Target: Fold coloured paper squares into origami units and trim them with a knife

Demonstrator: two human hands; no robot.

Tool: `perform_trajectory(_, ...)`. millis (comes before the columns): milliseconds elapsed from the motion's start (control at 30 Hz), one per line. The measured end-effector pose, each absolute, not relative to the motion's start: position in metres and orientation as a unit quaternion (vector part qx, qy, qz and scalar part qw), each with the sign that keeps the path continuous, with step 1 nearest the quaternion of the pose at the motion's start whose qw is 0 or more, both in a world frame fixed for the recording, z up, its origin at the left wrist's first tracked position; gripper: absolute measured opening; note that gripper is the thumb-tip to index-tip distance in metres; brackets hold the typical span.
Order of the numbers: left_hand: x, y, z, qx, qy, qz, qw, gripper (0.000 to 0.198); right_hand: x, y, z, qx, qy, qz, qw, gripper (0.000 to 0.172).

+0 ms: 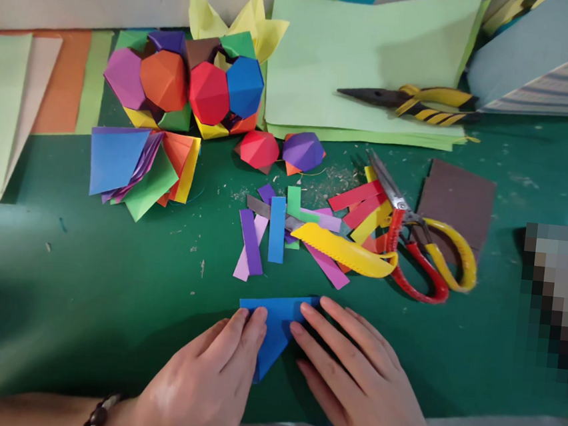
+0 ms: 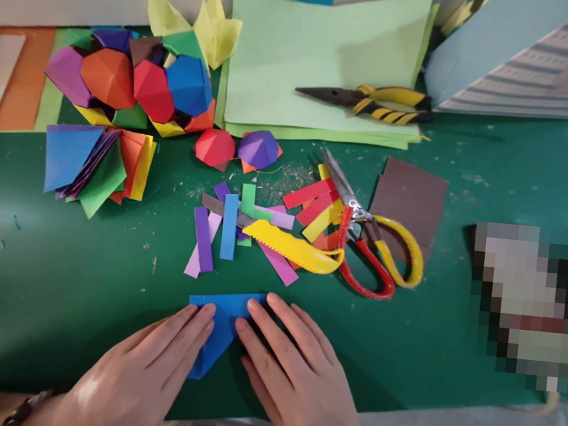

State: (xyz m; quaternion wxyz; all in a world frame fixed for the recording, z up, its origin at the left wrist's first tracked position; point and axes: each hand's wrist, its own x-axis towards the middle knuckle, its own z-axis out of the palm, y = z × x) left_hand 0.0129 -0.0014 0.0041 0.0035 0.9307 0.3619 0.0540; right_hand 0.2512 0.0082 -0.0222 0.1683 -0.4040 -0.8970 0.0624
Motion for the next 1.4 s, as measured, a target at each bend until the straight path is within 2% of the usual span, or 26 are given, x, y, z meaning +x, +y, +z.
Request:
perform_trajectory(667,0.015,-0.005,-0.008,0.938,0.346,0.026,-0.004,0.039,0.251,0.009,-0.022,-0.408,-0.894,0.066,0.173,0.032)
perform_trajectory(967,0.016,-0.005,-0.003,0.934,0.356,0.028,-0.005,0.038,0.254,0.007,-0.027,-0.367,-0.914,0.085,0.148,0.040)
perform_trajectory(1400,0.014,-0.010,-0.007,0.932,0.360,0.026,0.011,0.040,0.253,0.009,-0.025,-0.376,-0.908,0.089,0.162,0.036)
